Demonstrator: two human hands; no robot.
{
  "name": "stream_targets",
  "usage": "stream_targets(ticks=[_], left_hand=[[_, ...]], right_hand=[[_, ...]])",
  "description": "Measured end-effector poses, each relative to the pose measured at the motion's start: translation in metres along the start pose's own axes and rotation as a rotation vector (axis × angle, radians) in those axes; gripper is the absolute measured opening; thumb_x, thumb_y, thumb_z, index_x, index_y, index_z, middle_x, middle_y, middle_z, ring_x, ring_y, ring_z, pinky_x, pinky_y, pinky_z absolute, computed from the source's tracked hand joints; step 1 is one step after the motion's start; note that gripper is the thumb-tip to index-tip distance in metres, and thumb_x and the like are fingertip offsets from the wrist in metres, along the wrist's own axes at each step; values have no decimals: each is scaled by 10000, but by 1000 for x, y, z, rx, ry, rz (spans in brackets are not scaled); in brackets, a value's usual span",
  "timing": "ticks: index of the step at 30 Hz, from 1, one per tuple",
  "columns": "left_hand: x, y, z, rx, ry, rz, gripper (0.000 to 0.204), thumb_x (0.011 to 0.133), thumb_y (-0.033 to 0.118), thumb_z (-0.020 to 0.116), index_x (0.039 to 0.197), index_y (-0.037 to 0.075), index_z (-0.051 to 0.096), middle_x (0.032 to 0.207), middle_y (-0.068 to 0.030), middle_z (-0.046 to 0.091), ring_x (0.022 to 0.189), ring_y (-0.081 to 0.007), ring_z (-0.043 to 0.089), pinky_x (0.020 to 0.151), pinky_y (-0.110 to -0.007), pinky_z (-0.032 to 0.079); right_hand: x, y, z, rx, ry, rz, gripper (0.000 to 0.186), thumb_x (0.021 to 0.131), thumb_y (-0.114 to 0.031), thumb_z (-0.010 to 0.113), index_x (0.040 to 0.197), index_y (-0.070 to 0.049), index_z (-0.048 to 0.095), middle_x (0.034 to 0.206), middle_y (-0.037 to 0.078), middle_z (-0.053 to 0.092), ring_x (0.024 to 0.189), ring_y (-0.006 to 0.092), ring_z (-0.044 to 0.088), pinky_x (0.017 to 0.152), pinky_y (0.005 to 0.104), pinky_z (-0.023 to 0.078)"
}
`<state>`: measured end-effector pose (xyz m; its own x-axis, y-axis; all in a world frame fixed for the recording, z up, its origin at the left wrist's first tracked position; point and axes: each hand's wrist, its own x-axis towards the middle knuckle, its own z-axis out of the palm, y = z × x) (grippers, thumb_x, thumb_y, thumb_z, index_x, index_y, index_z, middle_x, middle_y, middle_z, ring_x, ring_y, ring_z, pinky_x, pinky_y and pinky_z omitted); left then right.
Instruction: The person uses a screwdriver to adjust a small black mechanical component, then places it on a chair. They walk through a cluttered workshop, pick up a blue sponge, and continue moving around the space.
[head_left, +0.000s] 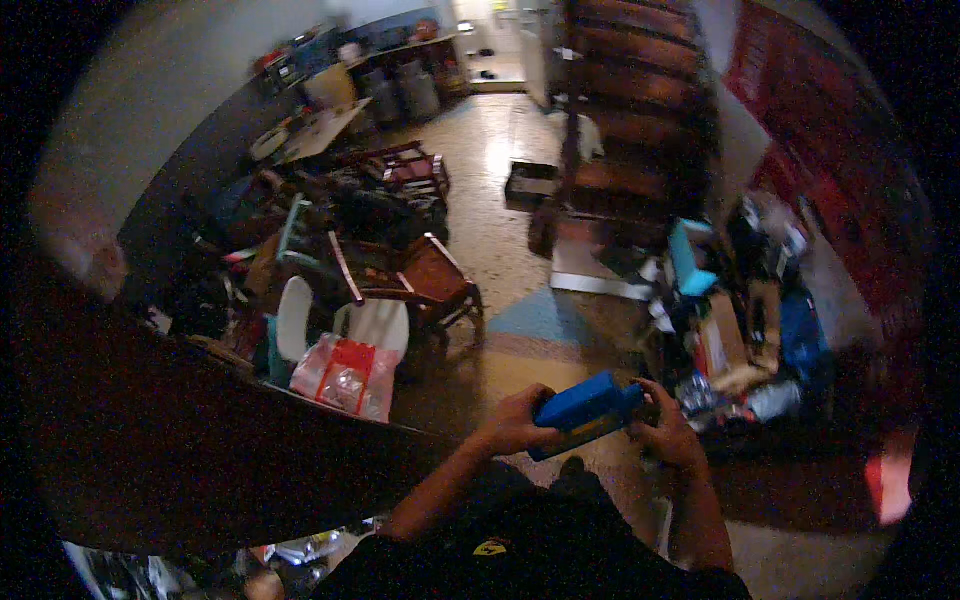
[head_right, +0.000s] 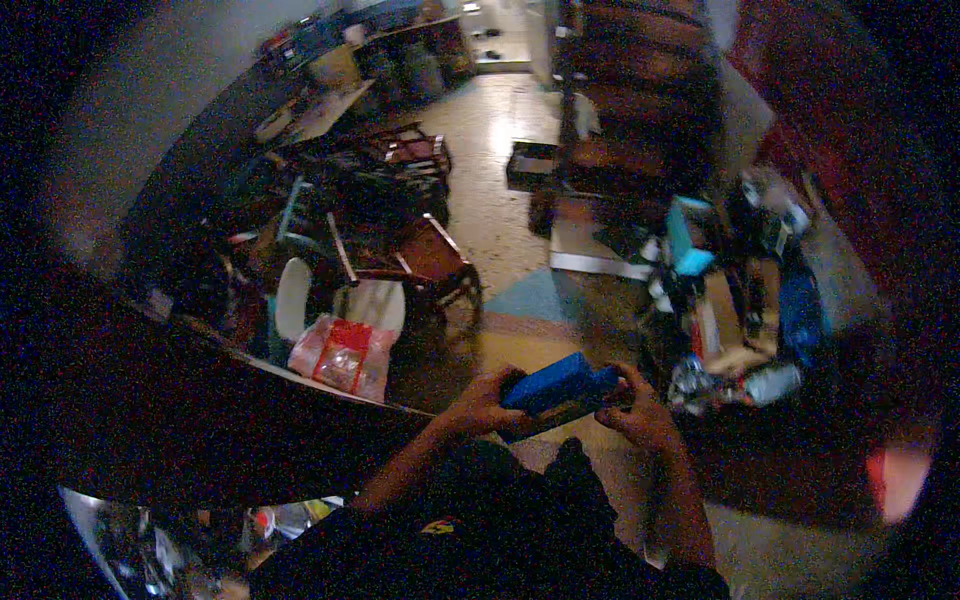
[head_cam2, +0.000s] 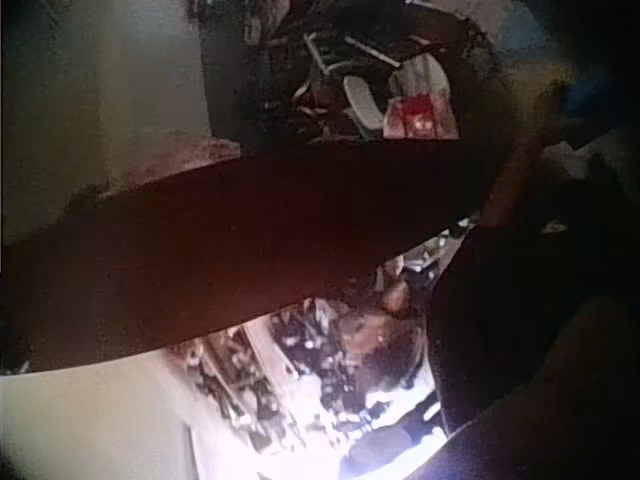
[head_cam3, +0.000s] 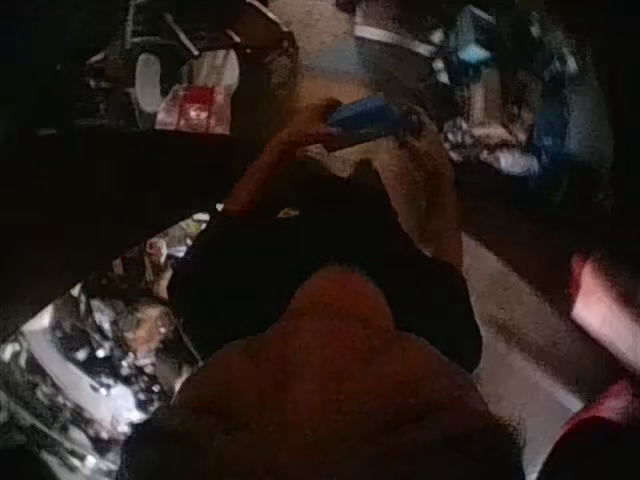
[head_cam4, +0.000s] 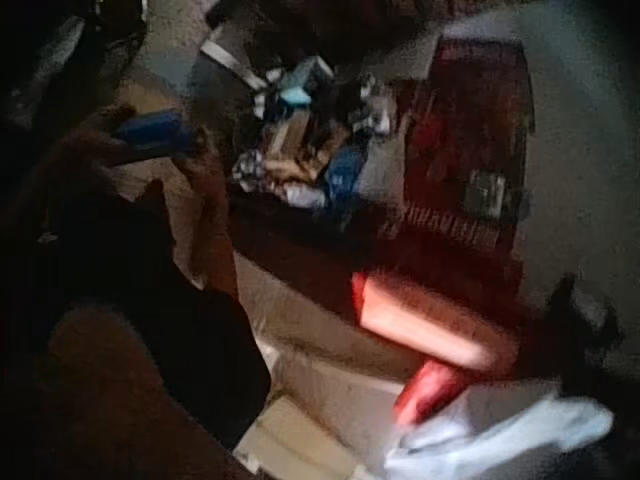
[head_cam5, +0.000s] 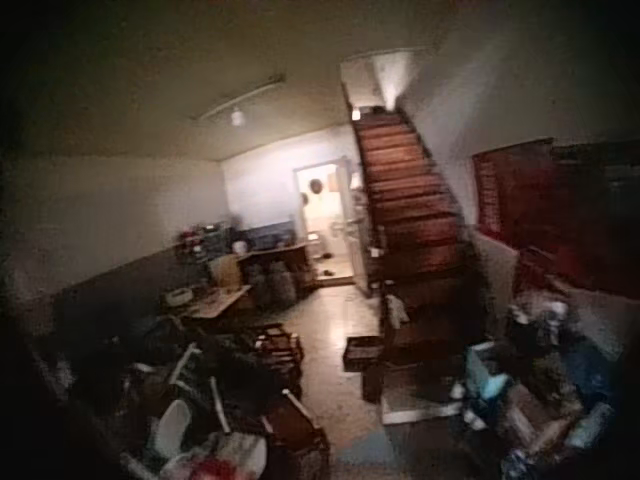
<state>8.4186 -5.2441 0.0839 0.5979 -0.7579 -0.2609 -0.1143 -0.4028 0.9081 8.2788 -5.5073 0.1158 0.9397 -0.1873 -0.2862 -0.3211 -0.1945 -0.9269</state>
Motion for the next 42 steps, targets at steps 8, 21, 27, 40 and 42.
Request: stream_targets(ticks=[8, 21, 27, 40, 42], left_hand=[[82, -44, -71, -62, 200, 31, 790, 653, 383, 826, 1282, -4, 546, 1166, -237, 635, 1056, -344, 637, 948, -409, 498], [73, -121, -195, -279, 1049, -341, 506, 791, 294, 773, 1176, 5, 617, 1115, -154, 666, 1025, -245, 641, 897, -358, 507], [17, -189, -159, -463, 1300, -797, 494, 821, 293, 756, 1182, -8, 603, 975, -116, 677, 800, -165, 651, 671, -302, 535], [21, -218, 10, -1106, 1201, -1533, 568, 772, 417, 740, 1196, 59, 616, 909, -149, 706, 816, -273, 665, 722, -442, 523], [36, -218, -9, -1209, 1371, -1415, 558, 779, 393, 742, 1207, 60, 610, 910, -148, 704, 804, -266, 664, 710, -436, 526]], right_hand=[[205, -29, -2, -288, -396, -247, 746, 701, -123, 806, 1361, -49, 466, 1122, 146, 592, 948, 229, 621, 784, 375, 553], [495, 25, -2, -1094, -239, 49, 756, 606, -386, 862, 1223, -82, 546, 1142, 218, 643, 1056, 383, 627, 872, 455, 507], [630, -37, 130, -1164, -655, -229, 728, 619, -417, 846, 1193, -66, 566, 1118, 224, 647, 1042, 403, 623, 855, 468, 511], [797, -108, 300, -1331, -956, -459, 624, 553, -490, 804, 998, -78, 656, 957, 165, 691, 923, 347, 673, 767, 447, 547], [864, -78, 323, -990, -1041, -444, 519, 589, -444, 790, 982, -120, 689, 966, 140, 696, 960, 336, 663, 762, 446, 549]])
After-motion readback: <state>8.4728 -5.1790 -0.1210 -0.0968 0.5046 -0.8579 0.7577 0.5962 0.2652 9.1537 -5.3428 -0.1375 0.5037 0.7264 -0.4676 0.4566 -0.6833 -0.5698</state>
